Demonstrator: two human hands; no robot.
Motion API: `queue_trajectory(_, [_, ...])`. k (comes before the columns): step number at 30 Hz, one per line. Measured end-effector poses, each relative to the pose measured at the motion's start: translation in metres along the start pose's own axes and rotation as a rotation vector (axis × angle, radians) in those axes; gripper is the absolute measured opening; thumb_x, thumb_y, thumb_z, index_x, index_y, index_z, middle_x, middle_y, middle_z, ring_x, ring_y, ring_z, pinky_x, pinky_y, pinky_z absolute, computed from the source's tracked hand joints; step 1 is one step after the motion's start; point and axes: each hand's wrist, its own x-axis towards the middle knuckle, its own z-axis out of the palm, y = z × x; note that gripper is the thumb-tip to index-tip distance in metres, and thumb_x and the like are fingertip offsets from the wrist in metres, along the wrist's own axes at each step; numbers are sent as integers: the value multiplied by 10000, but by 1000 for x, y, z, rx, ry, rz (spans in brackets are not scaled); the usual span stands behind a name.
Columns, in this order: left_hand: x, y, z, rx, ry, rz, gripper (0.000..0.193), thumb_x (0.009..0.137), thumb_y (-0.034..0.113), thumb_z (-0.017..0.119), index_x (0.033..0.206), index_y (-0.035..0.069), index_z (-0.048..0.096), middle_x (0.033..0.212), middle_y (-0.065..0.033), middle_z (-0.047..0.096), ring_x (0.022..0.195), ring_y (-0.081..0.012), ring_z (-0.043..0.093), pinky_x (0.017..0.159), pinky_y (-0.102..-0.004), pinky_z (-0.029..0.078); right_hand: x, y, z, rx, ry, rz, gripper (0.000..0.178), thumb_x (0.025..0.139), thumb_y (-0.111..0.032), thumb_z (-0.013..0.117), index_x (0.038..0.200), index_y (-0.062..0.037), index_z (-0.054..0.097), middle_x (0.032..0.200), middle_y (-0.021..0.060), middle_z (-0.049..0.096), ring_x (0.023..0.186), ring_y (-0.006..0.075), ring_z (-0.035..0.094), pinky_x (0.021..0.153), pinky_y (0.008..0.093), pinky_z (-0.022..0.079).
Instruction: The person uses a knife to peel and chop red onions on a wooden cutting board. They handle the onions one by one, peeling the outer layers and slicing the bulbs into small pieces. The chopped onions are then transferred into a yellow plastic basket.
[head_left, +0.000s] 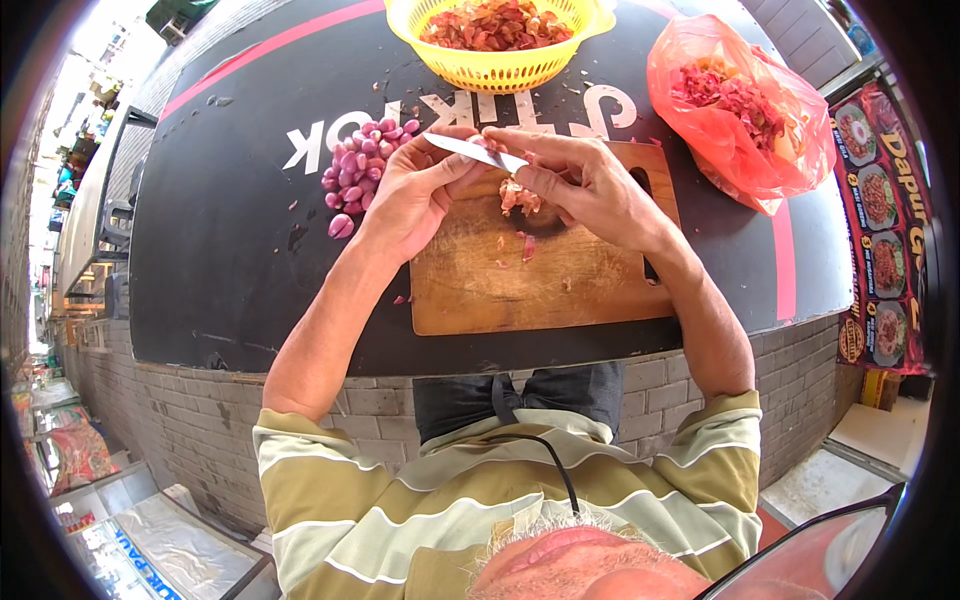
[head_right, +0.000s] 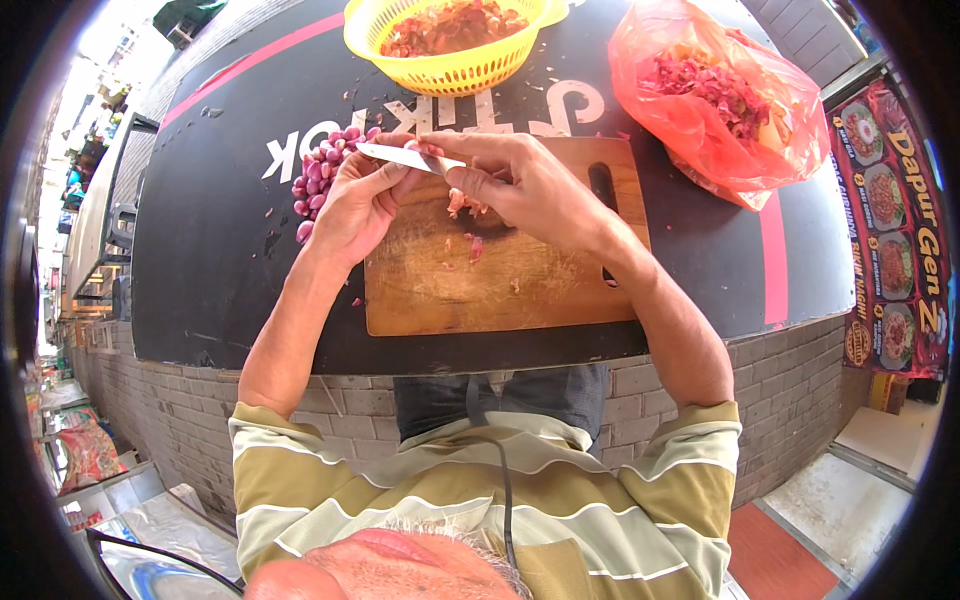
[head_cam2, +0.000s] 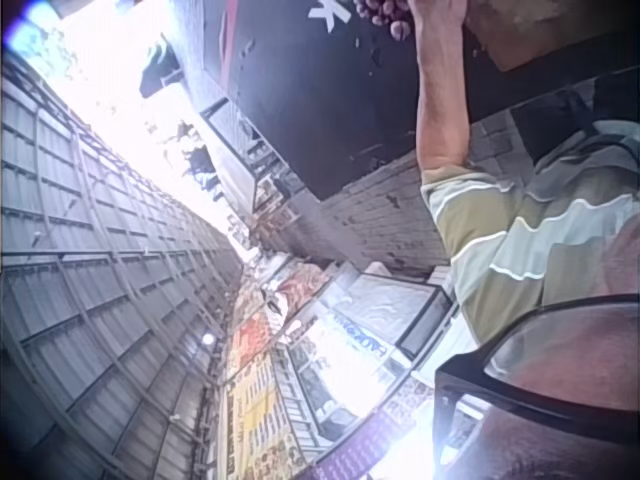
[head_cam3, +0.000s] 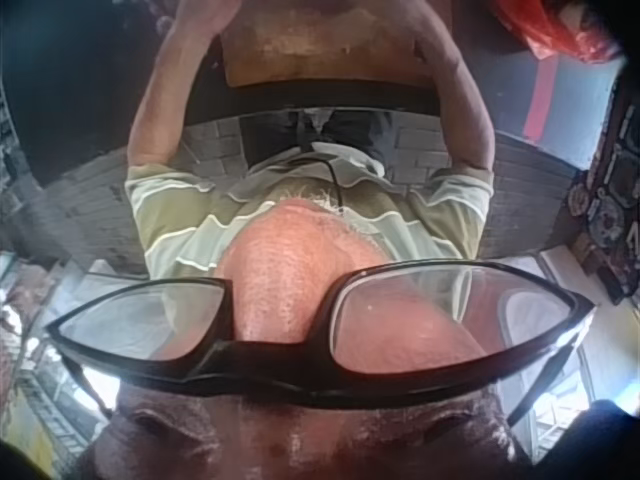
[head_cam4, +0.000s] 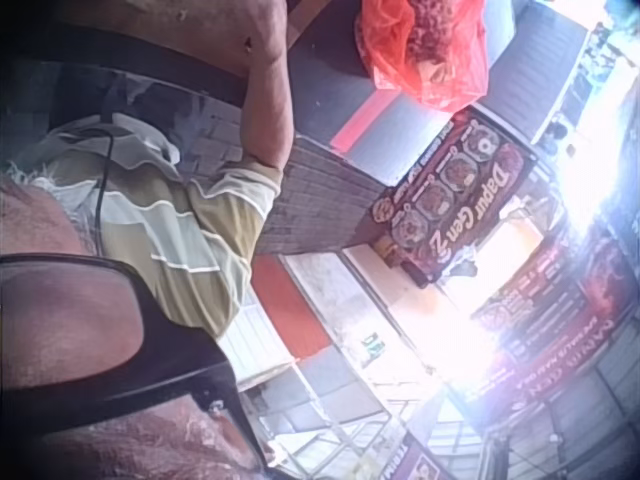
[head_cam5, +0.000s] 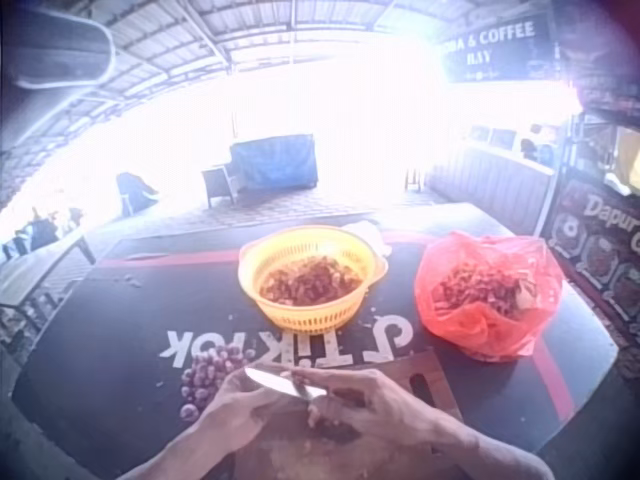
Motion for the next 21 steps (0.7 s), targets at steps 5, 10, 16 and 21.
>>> queue_trajectory(5, [-3, 4, 2, 21, 34, -11, 191, 906, -29, 645, 1096, -39, 658, 1085, -146, 692, 1024, -203, 688, 924, -281, 586, 3, 19, 6, -82, 62, -114, 407, 981, -113, 581, 1388, -107, 559, 1132, 83, 719, 882, 77, 574, 792, 269, 503])
queue_trajectory(10, [-1, 3, 0, 36, 44, -1, 204, 906, -30, 643, 1109, -45, 660, 1081, -146, 694, 1016, -199, 690, 916, -288, 592, 3, 15, 12, -198, 175, -210, 371, 954, -71, 582, 1325, -72, 605, 912, 160, 709, 711, 151, 658, 680, 311, 536])
queue_trajectory(16, [-1, 2, 2, 55, 35, -6, 190, 912, -20, 638, 1097, -41, 672, 1080, -148, 700, 1012, -205, 692, 927, -308, 587, 4, 18, 12, -121, 169, -215, 332, 977, -81, 564, 1302, -46, 618, 948, 139, 715, 744, 140, 665, 693, 294, 543])
queue_trajectory(21, [-1, 1, 11, 98, 8, -5, 200, 913, -9, 645, 1108, -39, 672, 1082, -147, 703, 1011, -205, 692, 932, -308, 581, 7, 19, 4, 4, 124, -150, 327, 997, -88, 542, 1313, -34, 606, 939, 92, 706, 769, 118, 657, 699, 284, 544])
